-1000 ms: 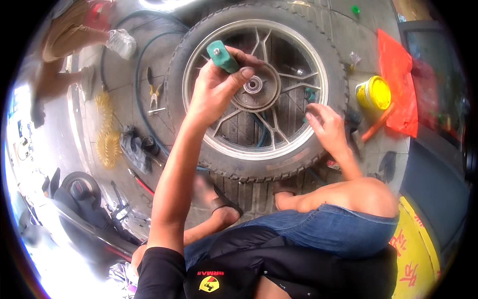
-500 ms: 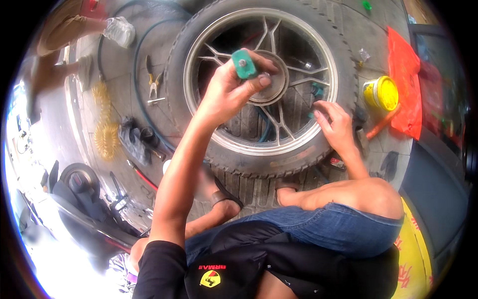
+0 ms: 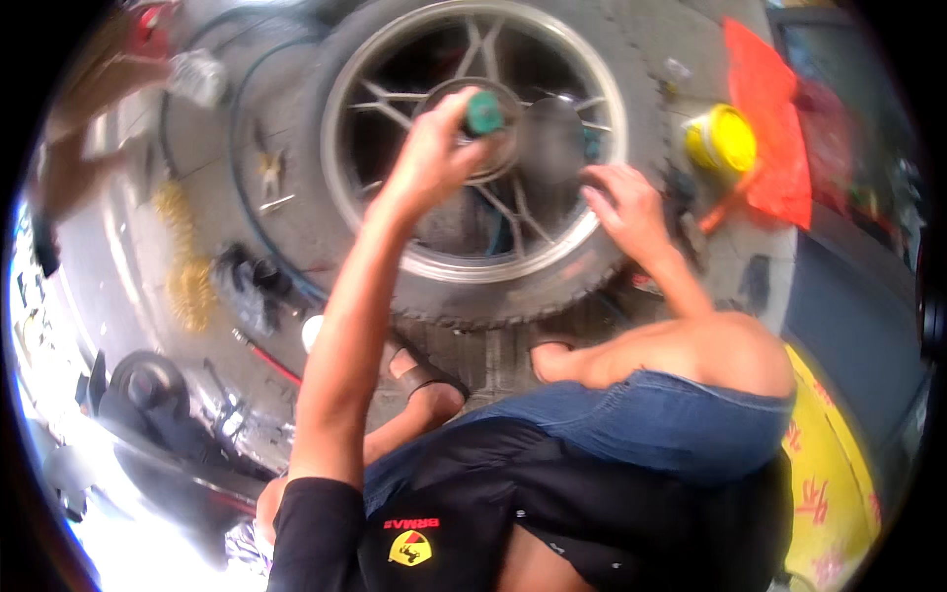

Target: The person wipes a small metal part with a cloth, places a motorcycle wheel on the ground, and uses a hammer and a small tool to drive a component into the wheel hub.

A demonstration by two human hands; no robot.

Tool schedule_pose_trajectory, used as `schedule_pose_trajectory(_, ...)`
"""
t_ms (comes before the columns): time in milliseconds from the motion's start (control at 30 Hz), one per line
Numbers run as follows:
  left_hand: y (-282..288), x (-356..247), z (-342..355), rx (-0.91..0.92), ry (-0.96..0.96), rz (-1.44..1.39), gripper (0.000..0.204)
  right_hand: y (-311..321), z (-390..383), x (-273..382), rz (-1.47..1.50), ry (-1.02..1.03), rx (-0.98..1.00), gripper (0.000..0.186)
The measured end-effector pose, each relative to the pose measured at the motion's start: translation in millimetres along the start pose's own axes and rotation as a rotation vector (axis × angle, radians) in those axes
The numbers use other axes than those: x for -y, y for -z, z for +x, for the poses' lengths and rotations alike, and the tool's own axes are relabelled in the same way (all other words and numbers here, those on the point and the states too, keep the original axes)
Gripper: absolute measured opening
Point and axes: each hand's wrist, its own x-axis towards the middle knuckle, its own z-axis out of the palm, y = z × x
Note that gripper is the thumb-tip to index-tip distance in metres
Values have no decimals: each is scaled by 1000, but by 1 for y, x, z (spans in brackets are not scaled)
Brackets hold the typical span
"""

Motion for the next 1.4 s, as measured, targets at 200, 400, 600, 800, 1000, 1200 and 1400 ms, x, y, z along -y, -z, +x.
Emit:
schedule_pose_trajectory(200,-8,-48,6,-207,152,-214,36,20,-11,-1,223,-162,-146,19)
schedule_pose_trajectory(400,-15,-28,4,-280,22,-196,18,76,-70,-123,33,-744,-417,21)
schedule_pose_trajectory(600,-16,-19,0,-346,-103,-83,24,61,-136,-191,-770,-161,483,43)
schedule_pose_trajectory(800,-26,-16,0,-465,-129,-184,18,82,-113,-186,-901,-259,983,39)
schedule_pose_trajectory(1000,-34,-15,-3,-514,-135,-171,33,131,-110,-178,-530,-565,607,44)
schedule_pose_trajectory(1200,-39,-21,-4,-568,-125,-208,27,191,-4,33,-287,-69,199,44)
schedule_pose_trajectory(1400,-36,-17,3,-557,-117,-176,27,144,82,139,-33,125,226,41)
